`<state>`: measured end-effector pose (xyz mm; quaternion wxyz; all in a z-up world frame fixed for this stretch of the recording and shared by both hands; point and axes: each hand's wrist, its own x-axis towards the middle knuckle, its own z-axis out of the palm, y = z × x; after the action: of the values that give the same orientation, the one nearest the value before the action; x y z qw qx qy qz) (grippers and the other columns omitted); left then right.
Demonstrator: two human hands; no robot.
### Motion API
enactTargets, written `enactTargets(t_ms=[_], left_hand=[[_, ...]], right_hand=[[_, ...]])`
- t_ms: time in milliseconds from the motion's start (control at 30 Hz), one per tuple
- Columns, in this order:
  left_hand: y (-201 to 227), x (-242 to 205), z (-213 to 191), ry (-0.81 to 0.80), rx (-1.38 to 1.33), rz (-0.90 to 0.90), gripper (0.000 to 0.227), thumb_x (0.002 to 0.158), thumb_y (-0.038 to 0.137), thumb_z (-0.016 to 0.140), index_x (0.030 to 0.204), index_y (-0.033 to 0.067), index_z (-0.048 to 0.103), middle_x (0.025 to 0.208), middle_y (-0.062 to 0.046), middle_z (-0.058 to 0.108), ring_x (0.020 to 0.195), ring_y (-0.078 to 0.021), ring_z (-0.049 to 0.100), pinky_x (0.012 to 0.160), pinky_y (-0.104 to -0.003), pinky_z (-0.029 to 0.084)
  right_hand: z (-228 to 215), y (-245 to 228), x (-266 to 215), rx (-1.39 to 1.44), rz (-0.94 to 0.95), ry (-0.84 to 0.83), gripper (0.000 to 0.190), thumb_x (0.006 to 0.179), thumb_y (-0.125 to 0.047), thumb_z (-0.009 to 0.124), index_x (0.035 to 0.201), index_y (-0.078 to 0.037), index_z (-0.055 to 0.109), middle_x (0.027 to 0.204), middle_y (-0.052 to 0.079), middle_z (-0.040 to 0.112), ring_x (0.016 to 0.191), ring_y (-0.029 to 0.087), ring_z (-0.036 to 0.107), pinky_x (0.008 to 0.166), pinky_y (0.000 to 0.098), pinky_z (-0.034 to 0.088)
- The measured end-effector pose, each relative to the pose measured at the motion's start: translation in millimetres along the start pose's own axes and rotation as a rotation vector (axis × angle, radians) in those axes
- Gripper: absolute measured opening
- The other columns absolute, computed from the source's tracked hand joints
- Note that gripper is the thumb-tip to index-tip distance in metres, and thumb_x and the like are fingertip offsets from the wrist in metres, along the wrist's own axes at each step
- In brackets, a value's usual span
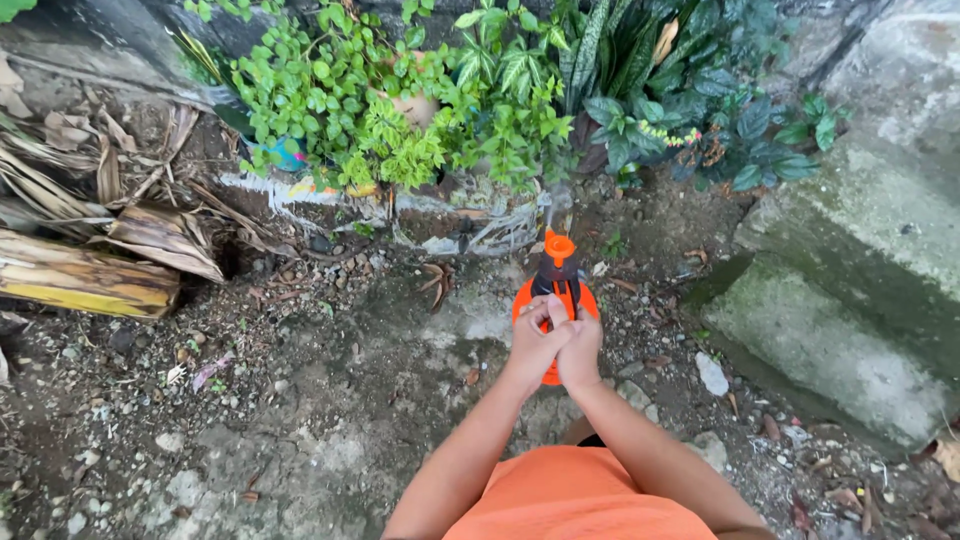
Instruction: Using a manual pressure sprayer to water or spray liquid onto plants in a backyard setting.
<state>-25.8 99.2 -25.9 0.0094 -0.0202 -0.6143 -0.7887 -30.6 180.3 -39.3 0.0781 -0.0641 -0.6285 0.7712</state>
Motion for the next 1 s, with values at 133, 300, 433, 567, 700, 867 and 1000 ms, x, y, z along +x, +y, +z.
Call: enactTargets(t_ms=[133, 300, 433, 567, 700, 867, 1000], left_hand=[[-24.6, -6.4, -18.4, 0.01, -0.001, -0.004, 0.015, 0.081, 0.008, 0.073, 0.088, -0.0032, 0.066, 0.098, -0.002, 0.059, 0.092, -0.01, 0.059, 0.083, -0.029, 0.052], [-25.1, -21.4, -35.4, 0.105, -0.019, -0.143, 0.015, 0.082, 0.01, 0.074, 0.088, -0.0012, 0.068, 0.092, -0.003, 0.065, 0.084, -0.0091, 0.062, 0.075, -0.028, 0.054], [-11.7, -31.3, -44.0, 0.162, -0.091, -0.164, 0.016, 0.081, 0.011, 0.074, 0.09, 0.0015, 0.065, 0.089, -0.003, 0.064, 0.082, -0.0089, 0.061, 0.074, -0.028, 0.053], [-5.4, -36.7, -53.3, 0.194, -0.064, -0.138, 0.018, 0.08, 0.011, 0.076, 0.087, -0.002, 0.067, 0.095, -0.002, 0.062, 0.084, -0.0102, 0.061, 0.073, -0.029, 0.053], [4.2, -38.3, -55.8, 0.209, 0.014, -0.028, 0.021, 0.078, 0.01, 0.077, 0.089, -0.0042, 0.066, 0.108, -0.003, 0.059, 0.097, -0.0104, 0.059, 0.082, -0.031, 0.053], [23.6, -39.9, -54.5, 0.185, 0.031, 0.013, 0.025, 0.078, 0.011, 0.076, 0.098, -0.0022, 0.067, 0.108, -0.002, 0.057, 0.095, -0.0102, 0.057, 0.084, -0.028, 0.05], [34.4, -39.8, -53.0, 0.153, 0.051, 0.028, 0.025, 0.078, 0.011, 0.075, 0.097, -0.0021, 0.066, 0.107, 0.0, 0.052, 0.087, -0.0088, 0.054, 0.074, -0.026, 0.047]], right_hand=[[4.5, 31.3, -2.2, 0.09, 0.071, -0.025, 0.03, 0.101, -0.029, 0.064, 0.1, 0.001, 0.068, 0.088, 0.002, 0.07, 0.076, 0.01, 0.064, 0.069, 0.0269, 0.053], [16.2, 46.0, -13.2, 0.048, 0.145, -0.114, 0.03, 0.099, -0.03, 0.064, 0.097, 0.0, 0.069, 0.084, 0.002, 0.07, 0.074, 0.009, 0.064, 0.068, 0.0276, 0.053], [27.0, 50.7, -21.6, 0.067, 0.183, -0.142, 0.029, 0.099, -0.029, 0.065, 0.097, -0.001, 0.068, 0.085, 0.003, 0.071, 0.074, 0.01, 0.064, 0.068, 0.0283, 0.053], [38.1, 45.4, -27.3, 0.017, 0.135, -0.193, 0.032, 0.101, -0.03, 0.065, 0.095, 0.002, 0.069, 0.084, 0.004, 0.07, 0.075, 0.01, 0.064, 0.069, 0.0283, 0.053], [48.2, 26.3, -32.3, 0.011, 0.104, -0.21, 0.031, 0.102, -0.03, 0.062, 0.099, 0.0, 0.068, 0.086, 0.003, 0.069, 0.075, 0.01, 0.063, 0.069, 0.0284, 0.053], [56.7, 6.3, -34.3, 0.019, 0.06, -0.193, 0.028, 0.1, -0.027, 0.061, 0.103, 0.0, 0.068, 0.088, 0.002, 0.07, 0.077, 0.011, 0.065, 0.07, 0.0279, 0.054], [59.2, -7.7, -37.6, 0.087, 0.013, -0.24, 0.03, 0.103, -0.027, 0.058, 0.105, 0.0, 0.07, 0.09, 0.002, 0.071, 0.079, 0.01, 0.065, 0.07, 0.0268, 0.054]])
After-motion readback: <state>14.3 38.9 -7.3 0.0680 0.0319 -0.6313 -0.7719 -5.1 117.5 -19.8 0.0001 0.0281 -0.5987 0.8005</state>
